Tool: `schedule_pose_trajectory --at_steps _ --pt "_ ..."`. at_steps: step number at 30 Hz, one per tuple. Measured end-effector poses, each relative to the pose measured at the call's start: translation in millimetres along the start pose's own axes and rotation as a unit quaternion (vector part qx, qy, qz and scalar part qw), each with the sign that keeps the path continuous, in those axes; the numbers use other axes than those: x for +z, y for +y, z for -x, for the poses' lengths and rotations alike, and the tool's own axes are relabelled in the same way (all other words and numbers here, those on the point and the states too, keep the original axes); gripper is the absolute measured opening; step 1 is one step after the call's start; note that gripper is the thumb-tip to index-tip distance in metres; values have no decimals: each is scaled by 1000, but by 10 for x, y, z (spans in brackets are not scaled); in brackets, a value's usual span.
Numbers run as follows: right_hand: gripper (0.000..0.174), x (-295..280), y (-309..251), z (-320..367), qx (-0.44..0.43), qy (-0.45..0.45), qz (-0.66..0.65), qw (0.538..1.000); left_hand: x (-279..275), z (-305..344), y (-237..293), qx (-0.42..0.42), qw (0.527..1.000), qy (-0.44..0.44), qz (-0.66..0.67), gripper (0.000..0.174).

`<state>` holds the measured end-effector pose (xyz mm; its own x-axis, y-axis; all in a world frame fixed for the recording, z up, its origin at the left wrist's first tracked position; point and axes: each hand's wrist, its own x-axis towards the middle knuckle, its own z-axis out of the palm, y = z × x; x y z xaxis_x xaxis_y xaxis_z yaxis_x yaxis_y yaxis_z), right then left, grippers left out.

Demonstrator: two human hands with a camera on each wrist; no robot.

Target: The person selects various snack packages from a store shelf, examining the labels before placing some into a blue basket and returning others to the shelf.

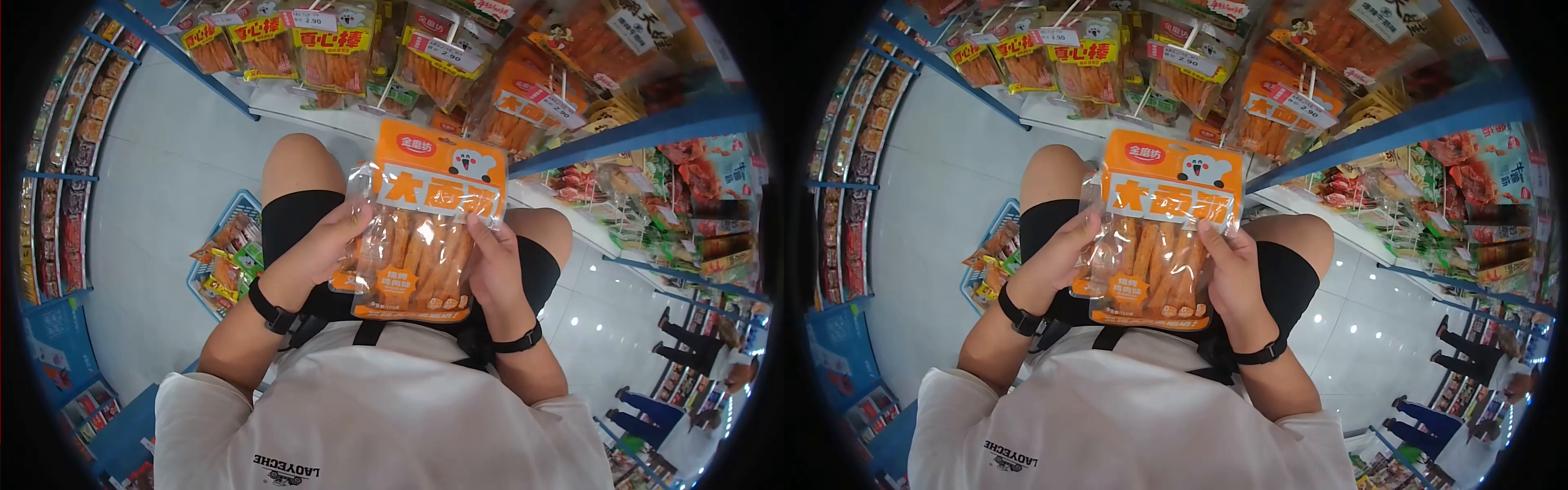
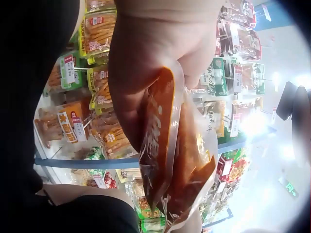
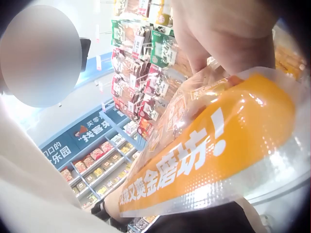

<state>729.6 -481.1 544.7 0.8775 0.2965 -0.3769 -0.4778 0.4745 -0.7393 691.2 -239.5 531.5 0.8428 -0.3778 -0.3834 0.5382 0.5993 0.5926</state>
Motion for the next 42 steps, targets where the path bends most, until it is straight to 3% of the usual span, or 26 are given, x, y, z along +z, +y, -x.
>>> schedule_pose_trajectory --at_steps 3,4,8,11,12,15,16,17,18,19,20,21,23,25,30,33,37,41,42 --pt "28 -54 -53 11 -10 50 18 999 -44 -28 -107 65 998 -15 15 67" --pt "33 -62 -76 12 -21 54 23 998 -127 -52 -129 39 999 -12 -1 76" --pt "28 -115 -197 61 30 67 -42 996 -266 -17 -198 -17 1000 16 -17 73" --pt "31 -177 -239 64 54 82 -49 994 -160 6 -164 -20 998 55 13 68" --pt "33 -238 -247 68 61 72 -53 994 -426 -104 -392 10 999 11 42 63" --pt "43 -309 -283 89 77 50 -129 987 -440 -114 -324 0 994 54 94 34" --pt "39 -402 -281 135 67 6 -175 982 -466 -99 -360 5 984 114 134 30" --pt "36 -513 -255 192 57 -37 -218 974 -674 -112 -410 -21 979 55 196 42" --pt "26 -533 -212 136 49 -187 -295 936 -498 -139 -324 -17 975 109 194 42" --pt "20 -568 -188 16 47 -333 -364 868 -454 -132 -264 -32 975 98 195 42" --pt "19 -503 -208 -17 55 -374 -389 840 -543 -142 -293 -54 973 121 188 41" --pt "18 -376 -242 -19 62 -415 -419 805 -416 -152 -276 -52 965 201 159 35" --pt "14 -246 -228 -17 52 -420 -444 790 -403 -157 -264 -29 984 80 157 27" --pt "14 -205 -168 -88 64 -530 -407 741 -471 -159 -292 -24 988 22 153 35" --pt "28 -178 -54 -41 70 -531 -396 746 -551 -201 -346 -31 987 16 157 35" --pt "42 -177 -94 46 88 -478 -412 771 -419 -227 -306 -41 988 93 118 30" --pt "43 -221 -144 60 102 -456 -411 783 -467 -249 -356 -50 984 127 113 31" --pt "43 -305 -74 46 60 -464 -400 788 -462 -259 -359 -46 983 143 110 35" --pt "41 -309 -87 60 56 -443 -380 810 -458 -264 -361 -43 981 151 110 36"
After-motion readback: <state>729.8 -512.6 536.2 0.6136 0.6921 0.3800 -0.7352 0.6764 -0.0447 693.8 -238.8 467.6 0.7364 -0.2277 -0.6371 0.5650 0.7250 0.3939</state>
